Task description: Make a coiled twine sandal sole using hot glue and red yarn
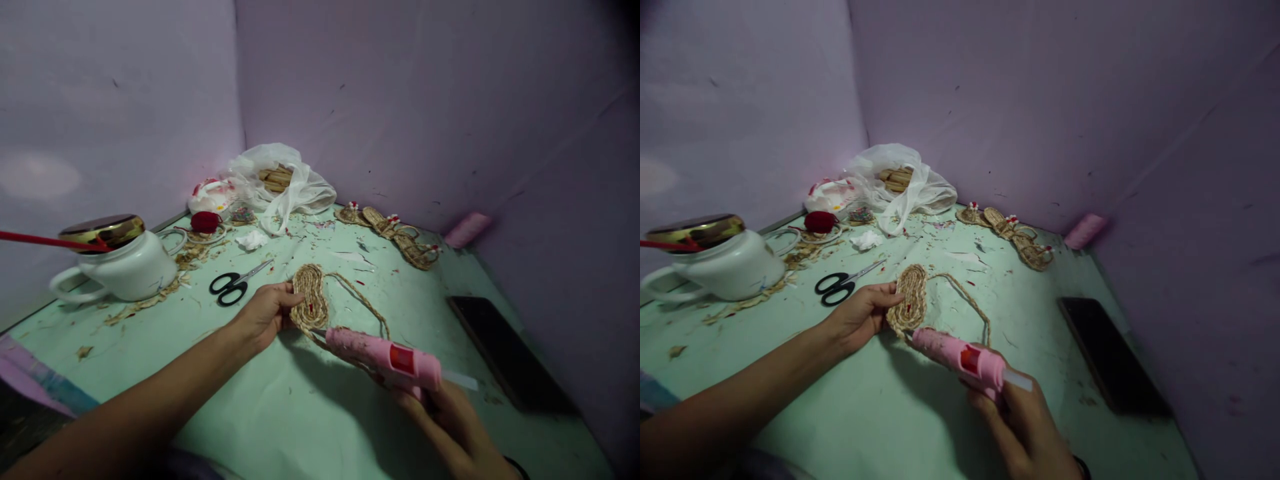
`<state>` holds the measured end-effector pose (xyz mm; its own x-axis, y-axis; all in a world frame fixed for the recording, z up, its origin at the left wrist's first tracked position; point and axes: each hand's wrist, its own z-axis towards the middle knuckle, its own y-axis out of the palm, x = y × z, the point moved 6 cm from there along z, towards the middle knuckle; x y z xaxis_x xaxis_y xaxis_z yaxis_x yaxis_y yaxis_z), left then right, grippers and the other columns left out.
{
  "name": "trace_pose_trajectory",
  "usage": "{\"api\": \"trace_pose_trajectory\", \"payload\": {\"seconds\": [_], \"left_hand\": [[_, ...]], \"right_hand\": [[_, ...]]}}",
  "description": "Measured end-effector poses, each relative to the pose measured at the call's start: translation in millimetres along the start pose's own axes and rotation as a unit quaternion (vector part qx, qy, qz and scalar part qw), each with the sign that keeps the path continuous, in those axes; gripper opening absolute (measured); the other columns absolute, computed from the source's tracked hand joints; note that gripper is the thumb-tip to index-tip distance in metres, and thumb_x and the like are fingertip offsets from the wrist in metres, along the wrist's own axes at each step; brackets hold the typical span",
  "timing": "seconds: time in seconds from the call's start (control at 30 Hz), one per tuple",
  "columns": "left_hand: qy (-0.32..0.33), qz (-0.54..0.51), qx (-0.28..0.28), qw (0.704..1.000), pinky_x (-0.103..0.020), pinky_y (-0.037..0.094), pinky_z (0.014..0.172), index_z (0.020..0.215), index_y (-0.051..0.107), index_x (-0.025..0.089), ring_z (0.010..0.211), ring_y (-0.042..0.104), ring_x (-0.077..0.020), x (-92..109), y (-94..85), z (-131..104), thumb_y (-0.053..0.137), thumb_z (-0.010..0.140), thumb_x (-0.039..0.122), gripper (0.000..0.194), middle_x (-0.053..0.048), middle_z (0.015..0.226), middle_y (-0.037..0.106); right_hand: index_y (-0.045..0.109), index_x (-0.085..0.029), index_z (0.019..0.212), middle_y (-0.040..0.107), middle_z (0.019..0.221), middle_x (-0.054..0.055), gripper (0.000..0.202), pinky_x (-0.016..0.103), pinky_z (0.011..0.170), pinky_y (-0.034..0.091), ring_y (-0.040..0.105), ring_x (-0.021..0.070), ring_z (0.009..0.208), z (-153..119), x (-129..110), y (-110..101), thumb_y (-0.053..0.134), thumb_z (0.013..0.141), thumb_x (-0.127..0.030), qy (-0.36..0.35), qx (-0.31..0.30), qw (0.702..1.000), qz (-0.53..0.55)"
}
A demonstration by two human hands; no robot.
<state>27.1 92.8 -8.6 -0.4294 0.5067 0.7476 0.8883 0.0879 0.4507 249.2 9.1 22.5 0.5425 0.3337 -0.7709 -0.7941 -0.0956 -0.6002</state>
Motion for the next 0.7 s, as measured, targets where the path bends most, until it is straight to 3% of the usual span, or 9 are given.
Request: {"api": "trace_pose_trajectory", "payload": {"seconds": [0.17, 0.37, 0.7], "left_hand": [[-0.003, -0.006, 0.005, 1.000, -0.024, 0.051, 0.053, 0.078, 0.062, 0.006, 0.055, 0.062, -0.0153, -1.3, -1.3, 1.9, 0.053, 0.069, 0.000, 0.014, -0.009, 0.066, 0.066], [-0.008, -0.010, 0.005, 1.000, -0.023, 0.051, 0.051, 0.081, 0.062, 0.005, 0.053, 0.062, -0.0149, -0.5, -2.0, 2.0, 0.053, 0.069, 0.000, 0.016, -0.009, 0.064, 0.066], [-0.009, -0.008, 0.006, 1.000, -0.023, 0.050, 0.051, 0.079, 0.064, 0.005, 0.053, 0.061, -0.0144, 1.7, 0.4, -1.5, 0.056, 0.066, 0.000, 0.016, -0.009, 0.065, 0.067]], "right_hand": [[0.069, -0.019, 0.091, 0.070, 0.069, 0.006, 0.022, 0.026, 0.048, 0.054, 0.063, 0.0182, 0.054, 5.3, -19.1, -5.9, 0.053, 0.081, -0.031, -0.060, 0.033, 0.997, -0.026], [0.067, -0.021, 0.076, 0.058, 0.049, 0.001, 0.021, 0.027, 0.040, 0.051, 0.060, 0.0200, 0.050, 4.2, -15.9, -8.8, 0.051, 0.082, -0.033, -0.061, 0.053, 0.994, -0.068], [0.060, -0.023, 0.071, 0.057, 0.051, 0.001, 0.017, 0.027, 0.041, 0.049, 0.062, 0.0214, 0.055, 5.1, -16.5, -11.7, 0.049, 0.083, -0.029, -0.065, 0.057, 0.994, -0.067]]}}
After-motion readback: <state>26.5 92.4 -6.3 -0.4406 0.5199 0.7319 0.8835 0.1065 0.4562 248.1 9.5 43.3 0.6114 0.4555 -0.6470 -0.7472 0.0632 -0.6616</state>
